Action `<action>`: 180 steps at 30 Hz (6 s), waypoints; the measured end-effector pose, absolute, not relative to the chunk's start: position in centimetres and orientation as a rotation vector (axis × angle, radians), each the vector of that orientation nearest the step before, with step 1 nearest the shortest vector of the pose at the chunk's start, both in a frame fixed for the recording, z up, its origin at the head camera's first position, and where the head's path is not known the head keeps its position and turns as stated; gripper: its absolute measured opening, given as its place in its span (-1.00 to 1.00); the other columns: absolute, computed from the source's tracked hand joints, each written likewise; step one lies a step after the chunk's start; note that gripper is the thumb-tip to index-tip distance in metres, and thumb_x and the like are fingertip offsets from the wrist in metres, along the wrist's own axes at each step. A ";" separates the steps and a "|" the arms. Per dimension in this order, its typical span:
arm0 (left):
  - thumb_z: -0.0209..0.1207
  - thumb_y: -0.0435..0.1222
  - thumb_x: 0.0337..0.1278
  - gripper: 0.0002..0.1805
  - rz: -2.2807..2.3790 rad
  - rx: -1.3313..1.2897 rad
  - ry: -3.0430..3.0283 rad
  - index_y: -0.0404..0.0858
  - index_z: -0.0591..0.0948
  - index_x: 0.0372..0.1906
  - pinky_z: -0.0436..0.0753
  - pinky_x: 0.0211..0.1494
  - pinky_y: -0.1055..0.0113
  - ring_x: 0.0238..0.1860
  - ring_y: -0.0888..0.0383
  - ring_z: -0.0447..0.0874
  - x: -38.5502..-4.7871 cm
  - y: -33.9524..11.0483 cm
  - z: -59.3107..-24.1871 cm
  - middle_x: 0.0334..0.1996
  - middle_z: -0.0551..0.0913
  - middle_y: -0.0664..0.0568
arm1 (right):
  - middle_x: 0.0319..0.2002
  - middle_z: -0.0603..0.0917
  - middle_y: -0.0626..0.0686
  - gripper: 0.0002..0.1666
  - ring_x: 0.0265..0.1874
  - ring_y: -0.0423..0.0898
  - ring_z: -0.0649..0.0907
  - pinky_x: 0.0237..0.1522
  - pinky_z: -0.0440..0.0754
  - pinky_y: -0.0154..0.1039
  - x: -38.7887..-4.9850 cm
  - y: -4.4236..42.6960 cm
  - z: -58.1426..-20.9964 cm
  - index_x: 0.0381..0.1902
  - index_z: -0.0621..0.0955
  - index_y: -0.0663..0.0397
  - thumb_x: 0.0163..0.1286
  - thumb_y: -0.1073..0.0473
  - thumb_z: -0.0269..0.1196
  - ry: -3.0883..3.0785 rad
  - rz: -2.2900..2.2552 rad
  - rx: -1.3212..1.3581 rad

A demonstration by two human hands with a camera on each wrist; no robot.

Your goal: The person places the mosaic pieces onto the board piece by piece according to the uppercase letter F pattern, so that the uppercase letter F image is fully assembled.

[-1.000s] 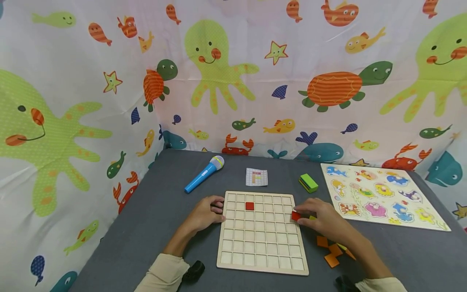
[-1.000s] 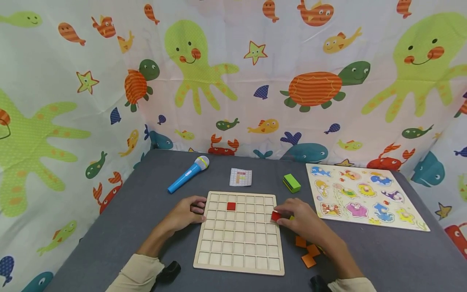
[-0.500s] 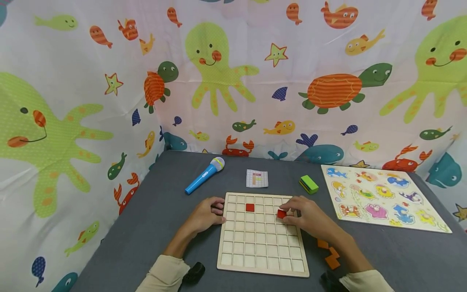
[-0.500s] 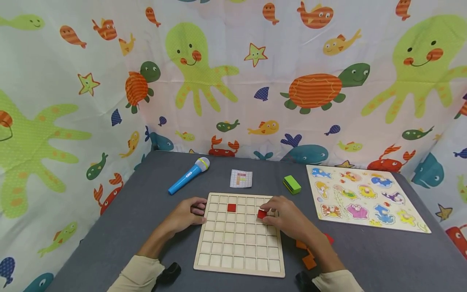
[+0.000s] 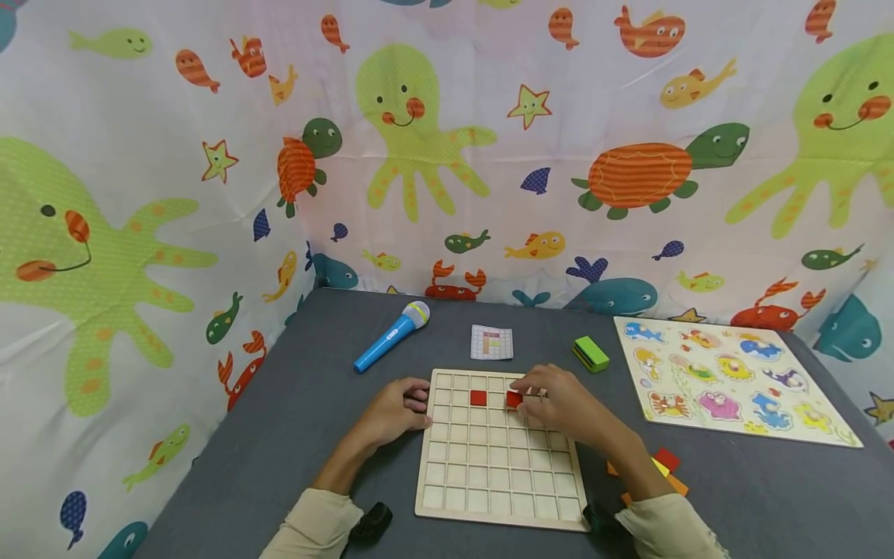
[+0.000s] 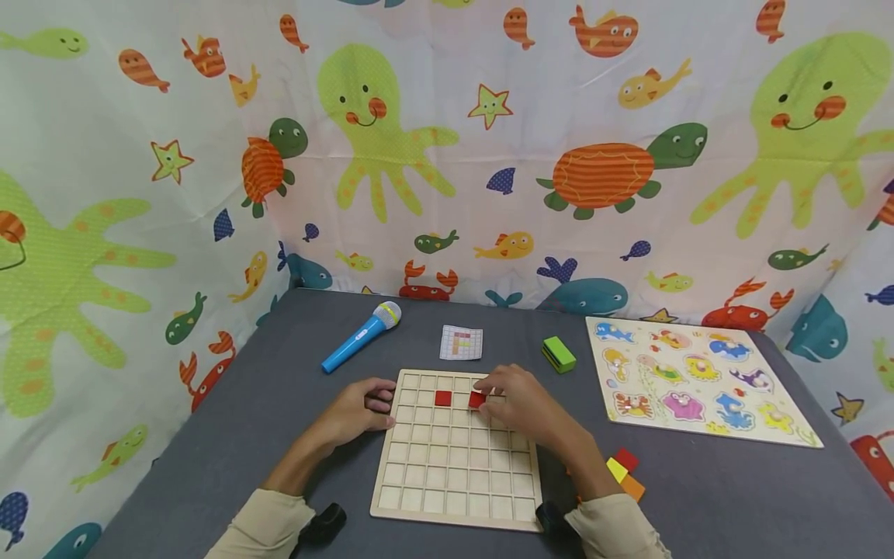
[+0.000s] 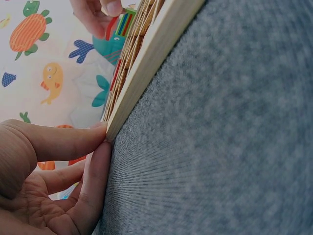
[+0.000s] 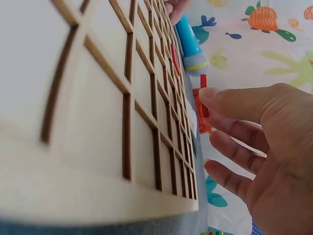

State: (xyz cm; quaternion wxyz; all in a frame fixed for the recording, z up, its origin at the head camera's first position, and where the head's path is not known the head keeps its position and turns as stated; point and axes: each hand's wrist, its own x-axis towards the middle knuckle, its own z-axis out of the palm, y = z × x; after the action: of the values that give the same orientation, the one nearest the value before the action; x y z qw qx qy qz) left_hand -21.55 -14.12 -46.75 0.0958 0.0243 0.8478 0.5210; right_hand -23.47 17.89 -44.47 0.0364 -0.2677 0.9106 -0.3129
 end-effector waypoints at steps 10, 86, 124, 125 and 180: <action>0.49 -0.52 0.05 -0.35 1.545 0.074 2.512 -0.37 0.60 0.32 0.74 0.08 0.15 0.03 0.06 0.71 -21.5 -14.1 -46.8 0.02 0.64 -0.10 | -0.07 0.74 -0.04 -0.67 -0.05 -0.07 0.62 -0.02 0.63 -0.06 -24.6 16.0 -44.8 0.13 0.78 0.13 0.44 0.20 0.43 2.771 -0.946 -0.760; 0.48 -0.50 0.06 -0.35 1.543 0.091 2.500 -0.37 0.59 0.33 0.73 0.09 0.14 0.05 0.03 0.71 -21.6 -14.1 -46.7 0.04 0.64 -0.12 | -0.05 0.71 -0.17 -0.59 -0.09 -0.15 0.66 -0.11 0.71 -0.21 -18.2 26.5 -44.1 0.20 0.74 -0.06 0.42 0.10 0.46 2.865 -0.850 -0.636; 0.49 -0.50 0.04 -0.34 1.541 0.095 2.507 -0.35 0.60 0.33 0.73 0.07 0.14 0.06 0.04 0.72 -21.6 -14.3 -46.7 0.05 0.64 -0.12 | 0.11 0.76 0.10 -0.40 -0.03 0.00 0.72 -0.09 0.80 -0.09 -14.9 33.9 -44.8 0.26 0.68 0.06 0.28 0.11 0.55 2.837 -0.844 -0.296; 0.49 -0.50 0.05 -0.34 1.541 0.095 2.506 -0.35 0.60 0.33 0.73 0.07 0.15 0.05 0.04 0.72 -21.6 -14.3 -46.7 0.05 0.64 -0.11 | 0.09 0.76 0.08 -0.40 -0.06 -0.03 0.72 -0.12 0.80 -0.14 -15.0 34.1 -44.8 0.26 0.68 0.06 0.27 0.13 0.56 2.839 -0.843 -0.294; 0.48 -0.51 0.07 -0.34 1.547 0.117 2.501 -0.37 0.58 0.35 0.73 0.08 0.14 0.05 0.05 0.71 -21.6 -14.4 -46.9 0.05 0.63 -0.12 | -0.14 0.69 -0.10 -0.50 -0.26 -0.19 0.55 -0.25 0.58 -0.34 -16.4 35.8 -45.4 0.14 0.75 0.13 0.30 0.06 0.55 2.917 -0.611 -0.338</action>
State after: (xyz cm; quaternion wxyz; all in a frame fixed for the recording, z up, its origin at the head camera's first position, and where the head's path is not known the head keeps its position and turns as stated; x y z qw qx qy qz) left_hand -21.55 -14.37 -46.88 0.0990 0.0395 0.8455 0.5232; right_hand -16.37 35.80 -45.36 0.0710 -0.1123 0.9701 -0.2031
